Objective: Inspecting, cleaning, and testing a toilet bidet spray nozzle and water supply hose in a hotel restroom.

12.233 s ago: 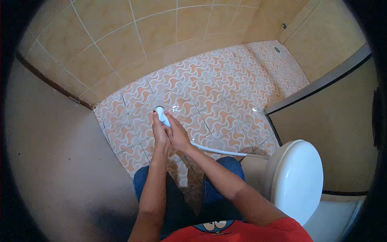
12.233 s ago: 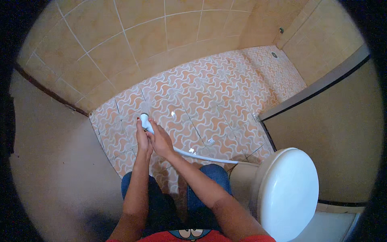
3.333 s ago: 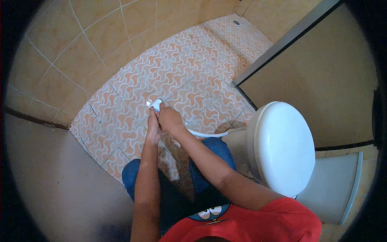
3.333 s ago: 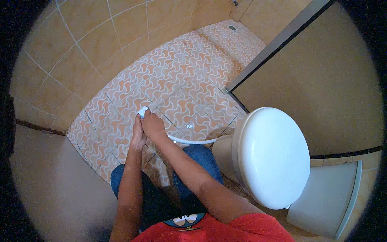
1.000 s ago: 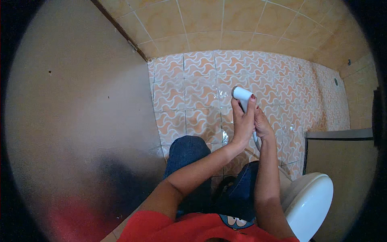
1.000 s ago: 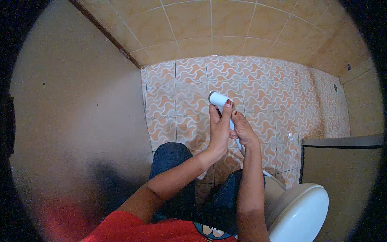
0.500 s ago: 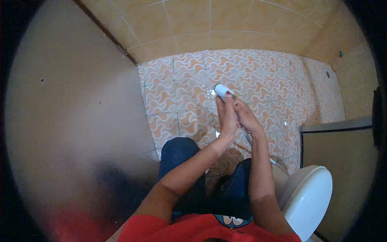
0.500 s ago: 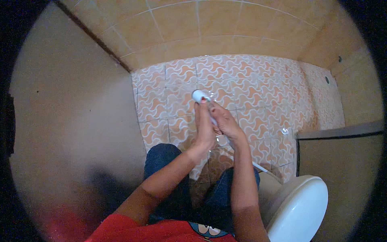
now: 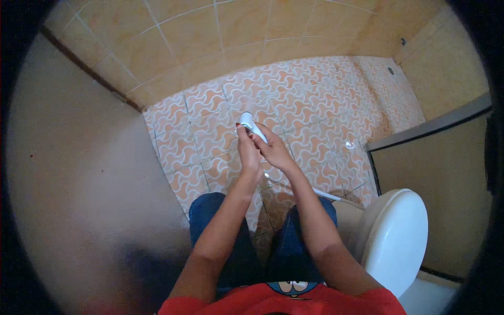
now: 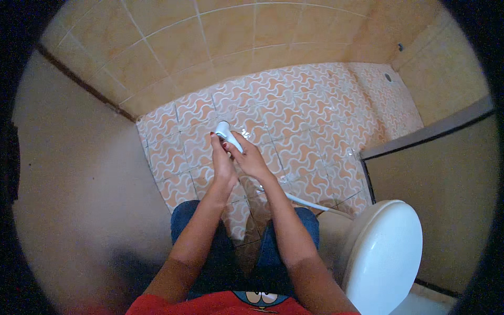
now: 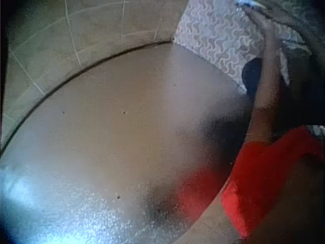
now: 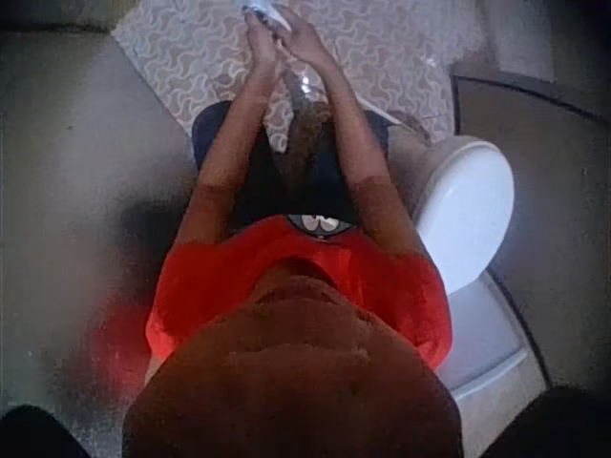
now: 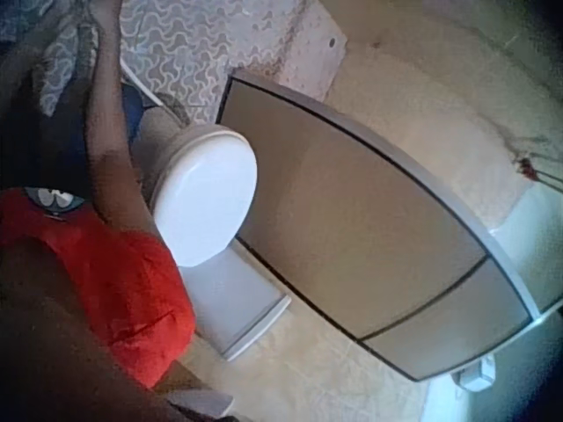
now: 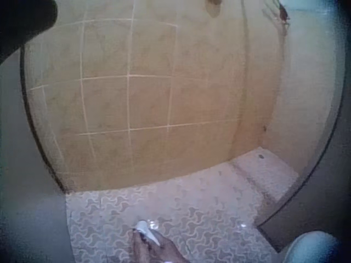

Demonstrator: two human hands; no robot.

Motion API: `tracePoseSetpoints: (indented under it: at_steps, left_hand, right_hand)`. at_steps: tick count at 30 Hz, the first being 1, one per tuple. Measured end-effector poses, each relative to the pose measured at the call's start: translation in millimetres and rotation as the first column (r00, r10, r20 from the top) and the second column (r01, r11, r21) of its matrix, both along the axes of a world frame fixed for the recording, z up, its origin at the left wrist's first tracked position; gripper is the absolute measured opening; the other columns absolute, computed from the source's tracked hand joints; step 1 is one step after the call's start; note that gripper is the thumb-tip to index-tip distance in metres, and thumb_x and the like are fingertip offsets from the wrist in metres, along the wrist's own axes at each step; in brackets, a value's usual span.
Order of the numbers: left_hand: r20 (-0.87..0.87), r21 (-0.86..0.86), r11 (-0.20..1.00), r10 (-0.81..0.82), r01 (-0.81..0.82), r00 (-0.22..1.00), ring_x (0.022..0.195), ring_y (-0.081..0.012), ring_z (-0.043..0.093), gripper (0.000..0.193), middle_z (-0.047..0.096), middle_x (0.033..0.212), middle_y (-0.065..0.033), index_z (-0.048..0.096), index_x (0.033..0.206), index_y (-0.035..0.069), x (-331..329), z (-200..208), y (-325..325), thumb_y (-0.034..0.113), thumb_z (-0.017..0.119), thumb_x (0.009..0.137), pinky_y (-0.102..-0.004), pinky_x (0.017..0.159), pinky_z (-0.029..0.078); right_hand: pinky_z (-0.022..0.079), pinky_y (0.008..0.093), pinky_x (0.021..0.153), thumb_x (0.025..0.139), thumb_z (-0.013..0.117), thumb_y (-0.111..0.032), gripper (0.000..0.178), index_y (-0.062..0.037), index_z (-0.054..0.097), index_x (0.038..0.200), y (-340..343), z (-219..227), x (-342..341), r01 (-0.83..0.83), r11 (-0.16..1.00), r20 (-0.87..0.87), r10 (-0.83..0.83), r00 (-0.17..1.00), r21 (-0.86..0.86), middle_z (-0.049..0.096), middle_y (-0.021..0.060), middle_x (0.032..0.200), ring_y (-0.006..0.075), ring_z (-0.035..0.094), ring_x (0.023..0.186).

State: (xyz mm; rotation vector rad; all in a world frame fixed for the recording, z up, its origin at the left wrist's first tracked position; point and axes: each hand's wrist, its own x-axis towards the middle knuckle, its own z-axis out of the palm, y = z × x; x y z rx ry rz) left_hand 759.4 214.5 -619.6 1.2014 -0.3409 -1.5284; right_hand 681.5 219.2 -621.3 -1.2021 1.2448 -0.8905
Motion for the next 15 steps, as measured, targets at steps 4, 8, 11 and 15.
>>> tracePoseSetpoints:
  at_steps: [4, 8, 11, 15]
  left_hand:
    - [-0.036, -0.008, 0.999, 0.035, -0.036, 0.999, 0.065, -0.0070, 0.044, 0.040, 0.044, 0.071, 0.0040, 0.052, 0.090, 0.007, -4, -11, -8, 0.044, 0.037, 0.087, -0.0221, 0.059, 0.037]
    - [-0.029, -0.087, 0.994, 0.061, -0.064, 0.998, 0.064, -0.0076, 0.043, 0.035, 0.044, 0.071, 0.0036, 0.050, 0.096, 0.009, -8, -18, -13, 0.042, 0.040, 0.086, -0.0222, 0.060, 0.038]
    - [-0.052, -0.092, 0.996, -0.017, 0.012, 0.998, 0.062, -0.0063, 0.043, 0.029, 0.043, 0.068, 0.0051, 0.049, 0.099, 0.010, -8, -16, -14, 0.036, 0.044, 0.086, -0.0206, 0.057, 0.037]
    - [0.002, -0.190, 0.971, -0.146, 0.144, 0.989, 0.059, -0.0045, 0.043, 0.022, 0.044, 0.066, 0.0045, 0.050, 0.095, 0.009, -6, -13, -12, 0.029, 0.049, 0.085, -0.0196, 0.053, 0.035]
  right_hand:
    - [0.043, 0.0297, 0.074, 0.084, 0.050, -0.026, 0.041, -0.0053, 0.042, 0.118, -2, -17, 0, 0.116, 0.967, -0.155, -0.153, 0.976, -0.225, 0.056, 0.0134, 0.101, 0.0187, 0.056, 0.086]
    - [0.044, 0.0332, 0.072, 0.082, 0.051, -0.033, 0.045, -0.0057, 0.042, 0.118, -1, -22, -1, 0.204, 0.948, -0.304, -0.274, 0.912, -0.244, 0.057, 0.0186, 0.098, 0.0295, 0.058, 0.086]
    - [0.045, 0.0358, 0.070, 0.082, 0.051, -0.030, 0.045, -0.0078, 0.040, 0.119, 0, -19, -3, 0.247, 0.936, -0.351, -0.326, 0.878, -0.250, 0.057, 0.0195, 0.097, 0.0332, 0.057, 0.084]
    - [0.043, 0.0430, 0.072, 0.081, 0.050, -0.030, 0.046, -0.0083, 0.039, 0.120, 3, -8, -4, 0.265, 0.936, -0.417, -0.342, 0.842, -0.231, 0.054, 0.0200, 0.102, 0.0376, 0.053, 0.089]
